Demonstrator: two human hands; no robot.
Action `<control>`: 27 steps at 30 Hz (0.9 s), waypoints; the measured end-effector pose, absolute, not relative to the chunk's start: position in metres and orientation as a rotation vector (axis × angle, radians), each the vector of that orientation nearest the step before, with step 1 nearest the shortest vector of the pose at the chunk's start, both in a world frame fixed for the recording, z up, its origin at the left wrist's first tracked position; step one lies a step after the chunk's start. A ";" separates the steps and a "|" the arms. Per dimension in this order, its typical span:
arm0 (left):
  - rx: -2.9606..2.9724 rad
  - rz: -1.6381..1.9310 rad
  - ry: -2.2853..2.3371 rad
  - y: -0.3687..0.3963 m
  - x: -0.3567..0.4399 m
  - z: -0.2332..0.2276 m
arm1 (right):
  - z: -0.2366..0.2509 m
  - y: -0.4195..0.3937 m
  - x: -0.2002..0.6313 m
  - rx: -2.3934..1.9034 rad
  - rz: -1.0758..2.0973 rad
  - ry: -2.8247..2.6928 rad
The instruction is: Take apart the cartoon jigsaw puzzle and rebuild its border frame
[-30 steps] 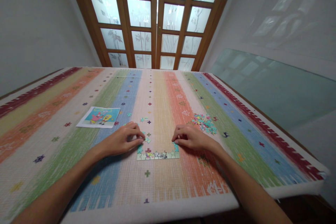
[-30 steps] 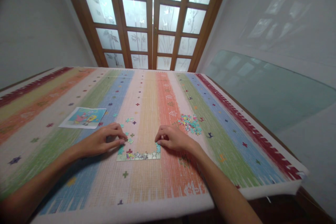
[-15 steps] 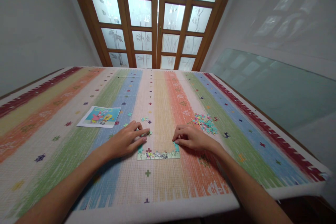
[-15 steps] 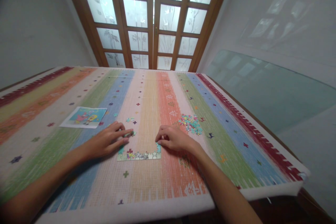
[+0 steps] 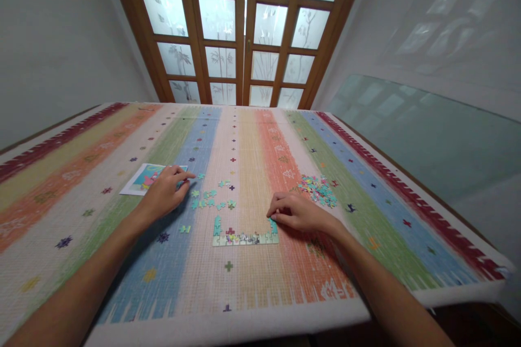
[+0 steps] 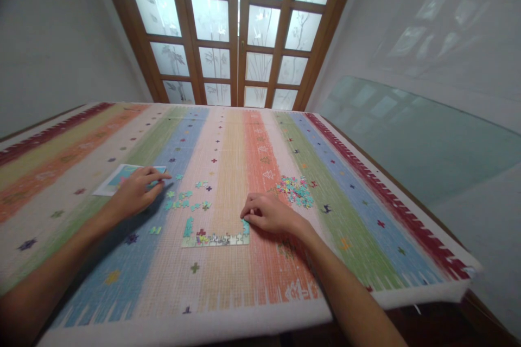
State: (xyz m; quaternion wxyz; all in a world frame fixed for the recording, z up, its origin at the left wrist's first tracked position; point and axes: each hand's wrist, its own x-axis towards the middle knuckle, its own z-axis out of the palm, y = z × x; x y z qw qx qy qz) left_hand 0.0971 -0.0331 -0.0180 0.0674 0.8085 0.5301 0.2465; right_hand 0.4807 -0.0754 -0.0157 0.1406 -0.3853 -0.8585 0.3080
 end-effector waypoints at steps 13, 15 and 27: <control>2.396 0.497 1.345 -0.032 0.078 0.002 | -0.011 -0.078 0.478 -1.123 0.877 -2.494; 2.399 0.418 1.242 -0.035 0.082 0.002 | -0.012 -0.078 0.478 -1.120 0.886 -2.491; 2.363 0.344 1.183 -0.037 0.086 -0.001 | -0.011 -0.078 0.477 -1.096 0.743 -2.315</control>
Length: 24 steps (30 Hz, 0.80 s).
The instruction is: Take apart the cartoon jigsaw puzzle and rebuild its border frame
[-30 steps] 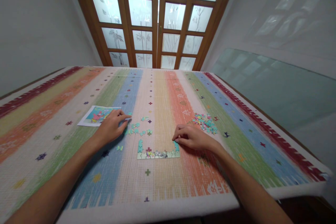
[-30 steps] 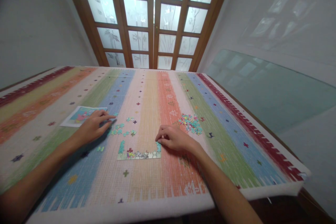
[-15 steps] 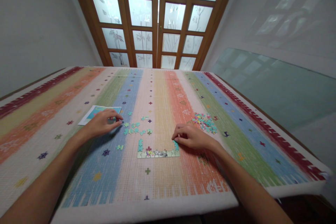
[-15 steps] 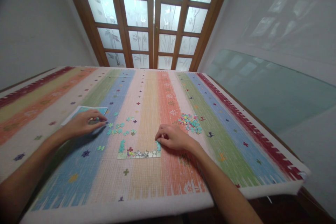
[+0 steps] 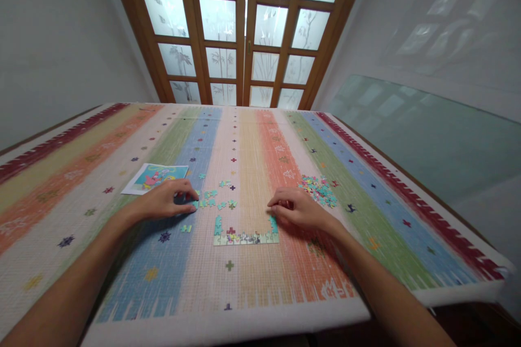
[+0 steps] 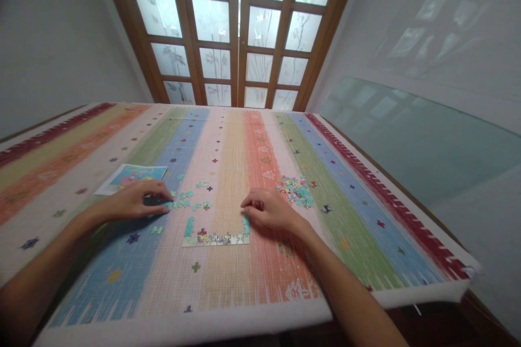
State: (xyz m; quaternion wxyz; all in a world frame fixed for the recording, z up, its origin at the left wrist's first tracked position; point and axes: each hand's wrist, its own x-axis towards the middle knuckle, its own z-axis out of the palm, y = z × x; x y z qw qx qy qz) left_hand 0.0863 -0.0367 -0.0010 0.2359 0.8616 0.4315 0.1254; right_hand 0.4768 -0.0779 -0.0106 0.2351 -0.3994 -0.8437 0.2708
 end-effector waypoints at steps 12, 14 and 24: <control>2.003 0.596 0.985 -0.065 0.141 0.005 | -0.014 -0.082 0.468 -1.118 1.009 -2.049; 1.958 0.634 0.926 -0.074 0.157 0.000 | -0.015 -0.086 0.460 -1.100 1.113 -2.035; 1.815 0.782 0.846 -0.107 0.204 -0.013 | -0.016 -0.110 0.431 -0.995 1.359 -1.967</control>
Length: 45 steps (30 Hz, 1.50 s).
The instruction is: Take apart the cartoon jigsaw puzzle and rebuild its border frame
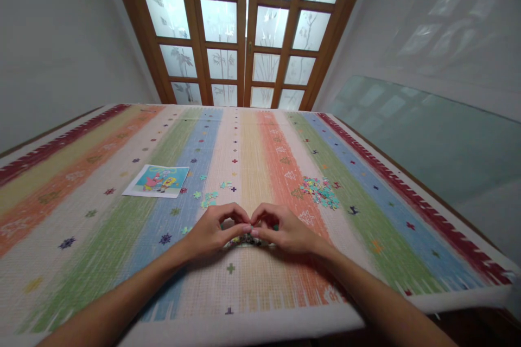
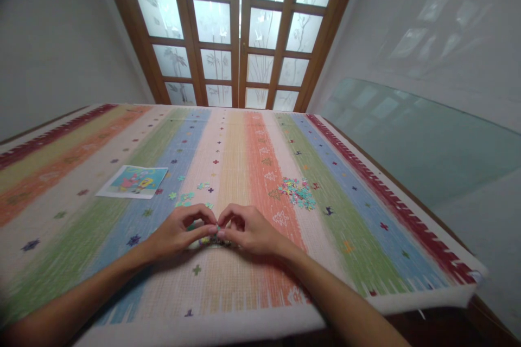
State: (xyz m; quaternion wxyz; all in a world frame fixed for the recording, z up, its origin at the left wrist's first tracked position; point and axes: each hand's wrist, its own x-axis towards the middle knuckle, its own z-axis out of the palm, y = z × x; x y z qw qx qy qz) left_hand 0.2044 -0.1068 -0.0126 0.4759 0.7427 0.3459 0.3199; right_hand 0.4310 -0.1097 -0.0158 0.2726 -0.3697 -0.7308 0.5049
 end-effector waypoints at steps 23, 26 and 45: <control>2.532 0.725 1.679 -0.006 0.100 -0.051 | -0.021 -0.069 0.484 -1.308 1.165 -2.080; 2.527 0.716 1.679 -0.006 0.100 -0.050 | -0.024 -0.068 0.482 -1.281 1.066 -2.153; 2.116 0.867 1.601 -0.016 0.106 -0.026 | -0.020 -0.070 0.480 -1.221 0.770 -2.332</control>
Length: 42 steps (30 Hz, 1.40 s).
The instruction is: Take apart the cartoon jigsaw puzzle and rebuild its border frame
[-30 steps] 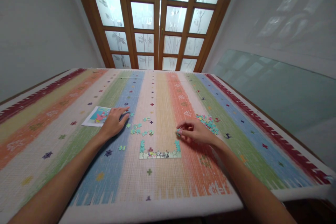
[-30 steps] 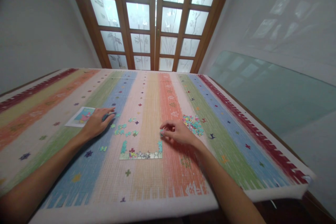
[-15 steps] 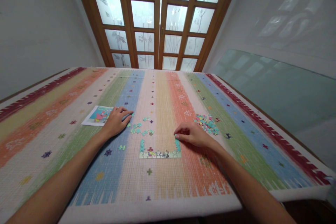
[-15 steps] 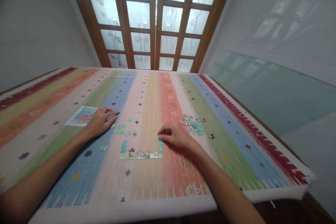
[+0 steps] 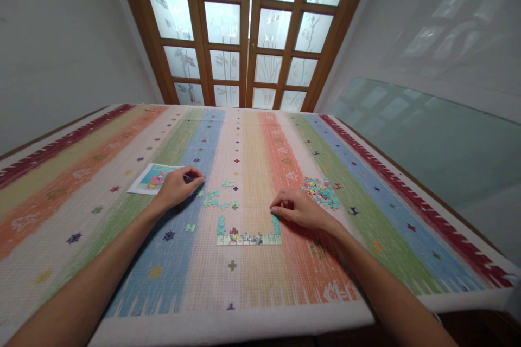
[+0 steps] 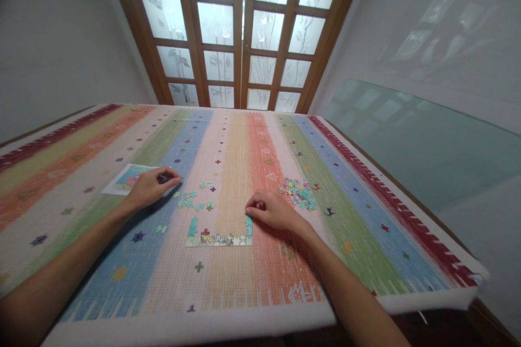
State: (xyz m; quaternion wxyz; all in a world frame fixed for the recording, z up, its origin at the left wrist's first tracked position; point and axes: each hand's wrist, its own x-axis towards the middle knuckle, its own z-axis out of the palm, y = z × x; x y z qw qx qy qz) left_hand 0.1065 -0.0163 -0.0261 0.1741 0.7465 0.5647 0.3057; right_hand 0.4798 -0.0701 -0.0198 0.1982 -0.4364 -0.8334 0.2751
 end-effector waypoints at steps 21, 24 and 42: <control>2.426 0.442 1.129 -0.058 0.142 -0.009 | -0.020 -0.071 0.478 -1.241 0.764 -2.351; 2.303 0.499 1.140 -0.056 0.141 -0.011 | -0.020 -0.071 0.478 -1.234 0.759 -2.353; 2.144 0.456 1.131 -0.062 0.148 -0.008 | -0.018 -0.071 0.478 -1.245 0.758 -2.375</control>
